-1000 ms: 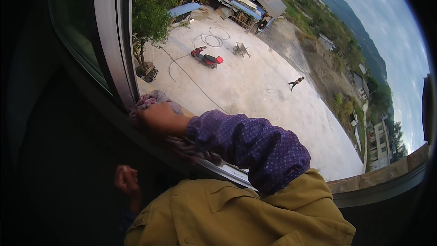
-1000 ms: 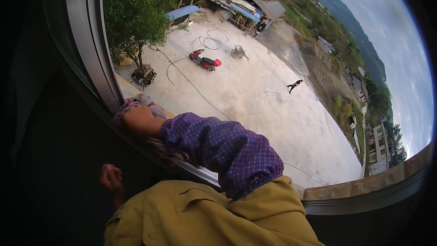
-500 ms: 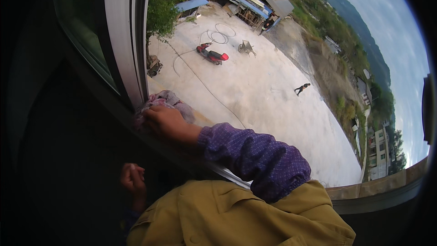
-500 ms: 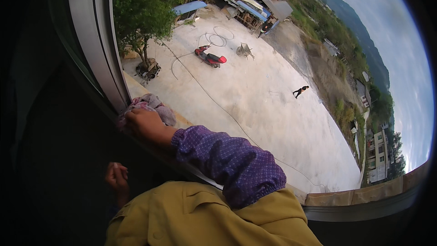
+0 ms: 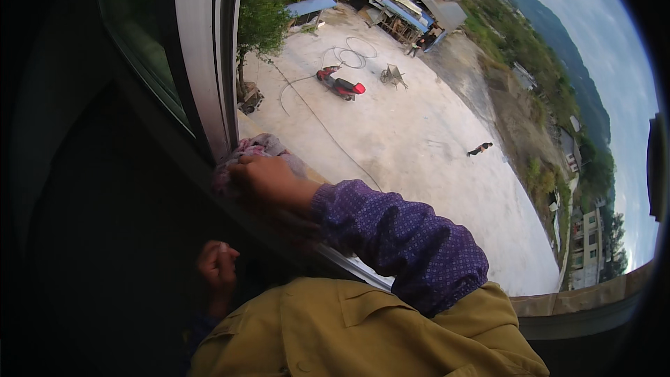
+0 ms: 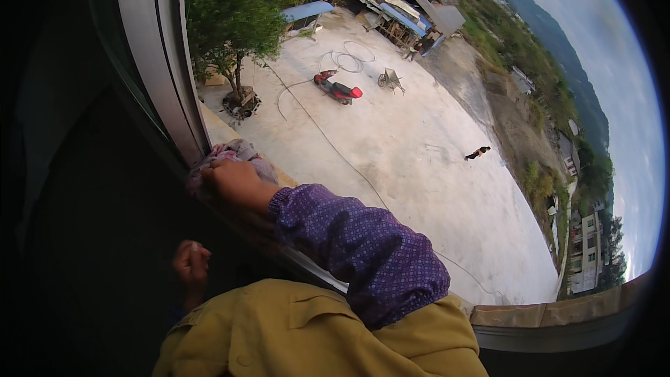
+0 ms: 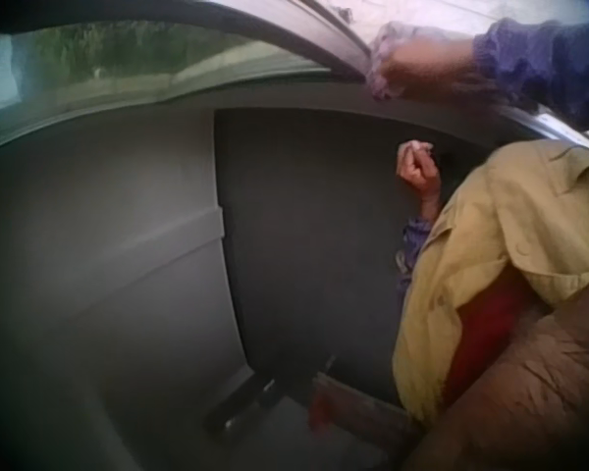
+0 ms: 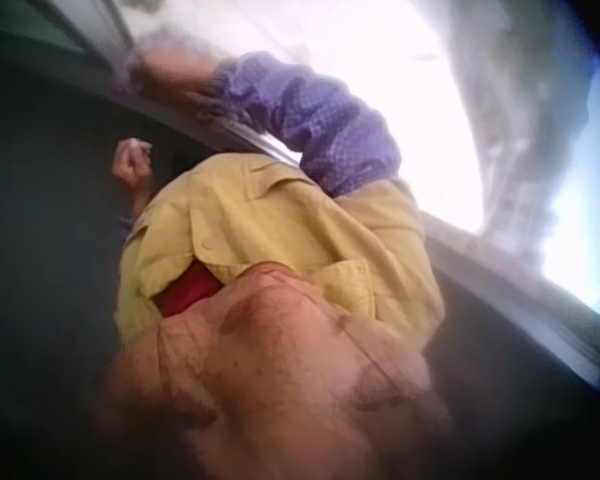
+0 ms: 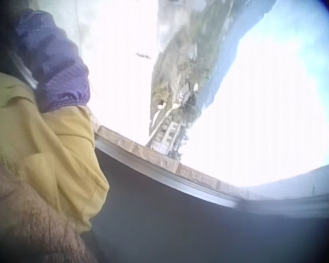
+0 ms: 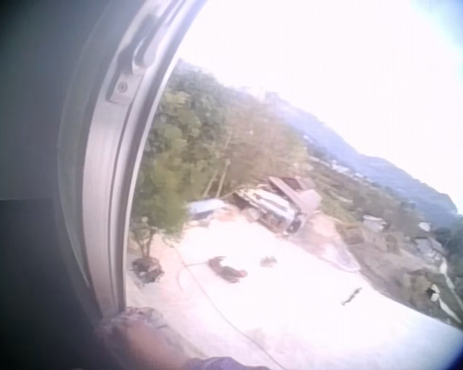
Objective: The person wipes the metal window frame with a cloth, moving along the horizontal track and edges. The person repeatedly folds and repositions the cloth while cleaning different sections of the frame.
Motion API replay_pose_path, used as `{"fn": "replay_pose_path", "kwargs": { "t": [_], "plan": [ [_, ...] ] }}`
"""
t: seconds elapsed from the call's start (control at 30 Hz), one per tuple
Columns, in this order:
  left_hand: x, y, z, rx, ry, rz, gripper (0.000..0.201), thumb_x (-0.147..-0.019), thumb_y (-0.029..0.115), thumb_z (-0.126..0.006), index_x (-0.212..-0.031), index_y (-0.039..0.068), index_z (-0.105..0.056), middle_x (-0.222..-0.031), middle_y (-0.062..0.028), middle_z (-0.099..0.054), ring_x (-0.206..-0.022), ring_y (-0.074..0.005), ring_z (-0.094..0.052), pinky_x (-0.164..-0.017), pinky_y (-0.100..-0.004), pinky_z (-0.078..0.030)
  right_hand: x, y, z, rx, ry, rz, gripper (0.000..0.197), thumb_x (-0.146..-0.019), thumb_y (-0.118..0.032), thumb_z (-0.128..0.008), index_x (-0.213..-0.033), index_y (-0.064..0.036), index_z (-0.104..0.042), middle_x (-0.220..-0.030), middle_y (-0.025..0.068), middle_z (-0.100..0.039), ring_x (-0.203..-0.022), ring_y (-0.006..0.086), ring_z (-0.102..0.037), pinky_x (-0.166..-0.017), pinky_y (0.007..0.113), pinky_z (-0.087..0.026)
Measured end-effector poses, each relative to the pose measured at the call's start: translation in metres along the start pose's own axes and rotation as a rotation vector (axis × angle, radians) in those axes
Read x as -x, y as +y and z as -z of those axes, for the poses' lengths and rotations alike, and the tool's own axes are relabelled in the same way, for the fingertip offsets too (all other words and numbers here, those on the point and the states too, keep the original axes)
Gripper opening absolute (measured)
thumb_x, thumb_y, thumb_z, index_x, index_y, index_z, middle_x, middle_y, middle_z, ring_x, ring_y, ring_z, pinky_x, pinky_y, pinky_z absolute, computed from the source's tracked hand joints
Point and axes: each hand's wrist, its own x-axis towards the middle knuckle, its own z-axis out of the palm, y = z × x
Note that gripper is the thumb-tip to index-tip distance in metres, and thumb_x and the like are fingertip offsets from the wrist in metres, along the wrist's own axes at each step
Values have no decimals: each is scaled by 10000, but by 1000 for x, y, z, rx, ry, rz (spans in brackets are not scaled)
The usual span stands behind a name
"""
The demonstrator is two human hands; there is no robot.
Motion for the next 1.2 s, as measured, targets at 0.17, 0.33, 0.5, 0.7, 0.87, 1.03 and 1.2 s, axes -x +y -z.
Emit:
{"fn": "replay_pose_path", "kwargs": {
  "t": [0.17, 0.33, 0.5, 0.7, 0.87, 1.03, 1.2],
  "plan": [
    [-6, 5, -2, -51, -39, -33, 338, -997, 116, -521, -698, -1, -627, -710, -42, -545, -521, -82, -477, -481, -264, -339, 2, 8, -9, 70, -77, -57, 430, -836, -381, -694, -1171, -115, -648, -1068, 123, -687, -941, 350, -693, -753, 486, -556],
    [2, 0, -1, -26, -19, 51, 340, -1001, 119, -518, -704, -2, -630, -717, -40, -560, -570, -90, -513, -510, -272, -356, 48, -1, 20, 94, -245, -121, 371, -825, -435, -693, -1062, -150, -699, -925, 139, -706, -876, 351, -699, -712, 490, -547],
    [2, 6, -9, -41, 20, 27, 337, -1000, 121, -536, -703, -3, -637, -699, -44, -571, -588, -102, -533, -535, -270, -385, 84, 41, 36, -191, -269, -89, 207, -825, -267, -687, -926, -87, -703, -778, 133, -684, -727, 272, -686, -682, 420, -537],
    [2, 6, -5, -38, 107, -53, 294, -968, 70, -584, -689, -5, -644, -683, -55, -606, -562, -110, -531, -521, -264, -385, 62, 48, 36, -890, 216, -313, 183, -899, -130, -672, -1004, 15, -633, -794, 28, -648, -745, 78, -591, -662, 252, -482],
    [4, -6, 0, -45, 131, -43, 292, -963, 64, -588, -685, -6, -641, -684, -55, -610, -560, -109, -531, -516, -265, -381, 31, 43, 3, -753, 500, -233, 178, -898, -108, -691, -1039, -13, -641, -794, 39, -658, -721, 80, -604, -645, 252, -486],
    [3, 0, -2, -45, 148, -15, 290, -960, 68, -591, -683, 0, -645, -685, -60, -612, -578, -123, -549, -528, -274, -391, 1, 25, -4, -270, 445, -140, 209, -871, -174, -718, -1074, -141, -678, -888, 69, -680, -751, 231, -674, -663, 362, -527],
    [5, -1, 3, -62, 153, 20, 288, -958, 77, -594, -685, 3, -647, -686, -67, -613, -590, -133, -561, -539, -281, -403, -5, 4, 11, -57, 252, -85, 170, -853, -246, -709, -1015, -212, -750, -969, 84, -686, -901, 348, -681, -730, 448, -545]
  ]
}}
